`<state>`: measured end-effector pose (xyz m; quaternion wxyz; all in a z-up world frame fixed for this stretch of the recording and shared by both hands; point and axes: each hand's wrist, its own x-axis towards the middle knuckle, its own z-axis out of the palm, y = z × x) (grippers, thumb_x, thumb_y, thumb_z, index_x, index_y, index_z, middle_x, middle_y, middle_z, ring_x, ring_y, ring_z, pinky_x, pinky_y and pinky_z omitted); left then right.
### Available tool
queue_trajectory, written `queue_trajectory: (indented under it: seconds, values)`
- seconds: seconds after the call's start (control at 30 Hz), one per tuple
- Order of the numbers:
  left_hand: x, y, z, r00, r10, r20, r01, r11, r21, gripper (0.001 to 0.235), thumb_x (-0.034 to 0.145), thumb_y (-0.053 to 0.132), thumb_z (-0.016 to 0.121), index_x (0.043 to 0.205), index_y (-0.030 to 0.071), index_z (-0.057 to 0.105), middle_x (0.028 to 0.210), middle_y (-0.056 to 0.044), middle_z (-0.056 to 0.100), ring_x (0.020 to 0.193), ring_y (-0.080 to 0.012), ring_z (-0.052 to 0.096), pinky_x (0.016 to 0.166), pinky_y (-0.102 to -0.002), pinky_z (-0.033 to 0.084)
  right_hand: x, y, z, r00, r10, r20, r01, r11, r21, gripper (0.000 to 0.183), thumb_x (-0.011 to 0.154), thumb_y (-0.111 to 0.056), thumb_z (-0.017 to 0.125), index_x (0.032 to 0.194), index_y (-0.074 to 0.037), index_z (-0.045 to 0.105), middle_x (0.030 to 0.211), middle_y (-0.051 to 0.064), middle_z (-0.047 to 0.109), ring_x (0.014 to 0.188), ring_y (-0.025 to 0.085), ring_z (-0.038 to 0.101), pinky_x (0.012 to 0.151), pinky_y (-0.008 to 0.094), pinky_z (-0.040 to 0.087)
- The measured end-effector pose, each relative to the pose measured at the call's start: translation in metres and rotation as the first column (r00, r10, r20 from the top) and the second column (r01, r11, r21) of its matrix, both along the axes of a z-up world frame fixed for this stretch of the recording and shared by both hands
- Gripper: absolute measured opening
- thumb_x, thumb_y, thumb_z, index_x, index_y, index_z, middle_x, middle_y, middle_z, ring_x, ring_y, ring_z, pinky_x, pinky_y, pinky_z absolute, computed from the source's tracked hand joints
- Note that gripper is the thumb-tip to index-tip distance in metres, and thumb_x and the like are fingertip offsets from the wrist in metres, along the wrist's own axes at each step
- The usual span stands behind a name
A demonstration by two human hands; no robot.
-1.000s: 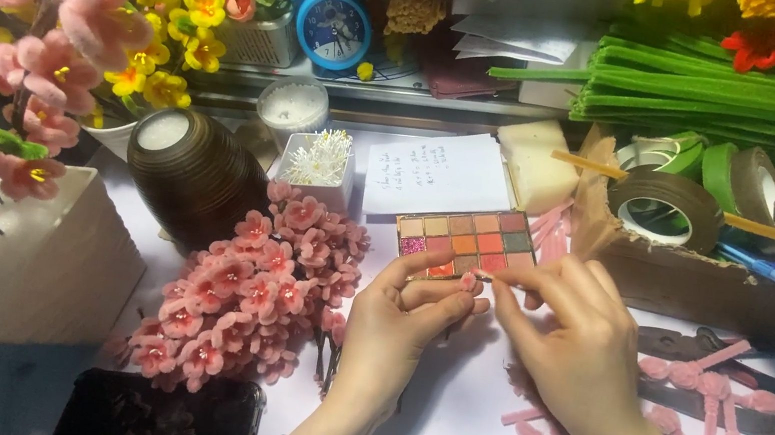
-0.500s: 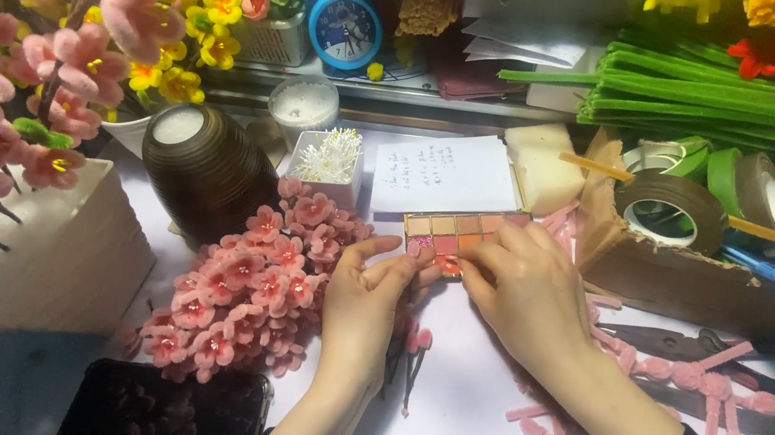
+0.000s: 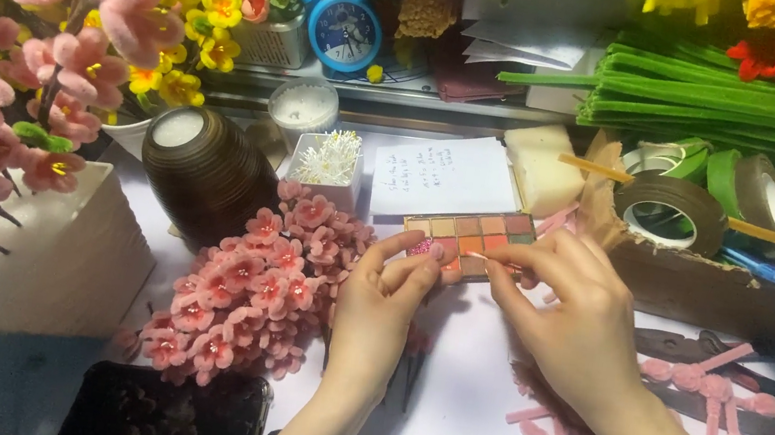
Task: Assembling small artificial flower petals onto stems at a design station using a small applicator tool.
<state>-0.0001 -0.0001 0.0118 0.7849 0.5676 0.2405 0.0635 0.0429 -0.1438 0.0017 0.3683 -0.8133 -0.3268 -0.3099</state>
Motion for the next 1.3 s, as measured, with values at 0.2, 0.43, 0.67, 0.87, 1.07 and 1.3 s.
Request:
queue_trajectory:
  seconds: [0.2,0.43,0.67,0.87,1.07,1.3]
  values:
    - [0.001,-0.007,-0.018,0.980,-0.170,0.103,0.170,0.985,0.009,0.042,0.080,0.013,0.063,0.120,0.003,0.056,0.092,-0.012,0.074,0.080,-0.0160,0.069,0.065,-0.021,0.047,-0.018,-0.007,0.002,0.997,0.016,0.077,-0.017,1.000,0.008,0.005,0.082,-0.007,0.068,0.086,-0.009,0.068,0.071,0.000,0.059,0.063,0.017,0.044,0.057,0.026,0.037]
    - [0.001,-0.009,-0.015,0.977,-0.204,0.067,0.205,0.979,-0.007,0.048,0.079,0.009,0.063,0.125,0.002,0.051,0.096,-0.013,0.074,0.080,-0.0185,0.071,0.066,-0.021,0.049,-0.013,-0.012,-0.001,0.998,-0.029,0.058,0.028,1.000,0.005,0.003,0.082,-0.009,0.069,0.085,-0.009,0.069,0.071,0.000,0.057,0.059,0.017,0.040,0.058,0.028,0.036]
    - [0.001,-0.010,-0.014,0.977,-0.213,0.027,0.212,0.977,0.036,0.046,0.080,0.010,0.062,0.124,0.002,0.052,0.091,-0.014,0.074,0.067,-0.0136,0.064,0.069,-0.021,0.049,-0.012,-0.013,-0.003,0.998,0.001,0.065,-0.001,1.000,-0.005,0.002,0.081,-0.007,0.069,0.082,-0.008,0.068,0.071,0.001,0.058,0.062,0.019,0.043,0.057,0.029,0.037]
    - [0.000,-0.009,-0.017,0.973,-0.228,0.036,0.227,0.973,0.034,0.049,0.080,0.010,0.062,0.127,0.002,0.050,0.091,-0.010,0.074,0.069,-0.0131,0.064,0.067,-0.020,0.048,-0.012,-0.012,-0.002,0.998,-0.003,0.058,0.003,1.000,-0.005,0.002,0.081,-0.010,0.070,0.082,-0.009,0.069,0.069,0.000,0.056,0.061,0.018,0.042,0.056,0.028,0.036]
    - [-0.001,-0.010,-0.014,0.971,-0.233,0.061,0.235,0.972,-0.022,0.053,0.080,0.009,0.062,0.130,0.000,0.047,0.089,-0.014,0.074,0.061,-0.0144,0.062,0.067,-0.022,0.051,-0.012,-0.013,-0.004,0.998,-0.018,0.068,0.018,1.000,-0.007,0.001,0.082,-0.009,0.068,0.082,-0.008,0.068,0.072,0.001,0.058,0.063,0.018,0.045,0.058,0.029,0.037]
    - [0.000,-0.008,-0.017,0.965,-0.255,0.060,0.255,0.967,0.009,0.062,0.077,0.015,0.065,0.133,0.000,0.042,0.093,-0.012,0.074,0.070,-0.0151,0.068,0.069,-0.022,0.053,-0.012,-0.012,-0.004,0.991,-0.056,0.121,0.056,0.998,-0.001,0.004,0.083,-0.005,0.069,0.081,-0.007,0.066,0.068,0.001,0.055,0.056,0.018,0.039,0.057,0.029,0.035]
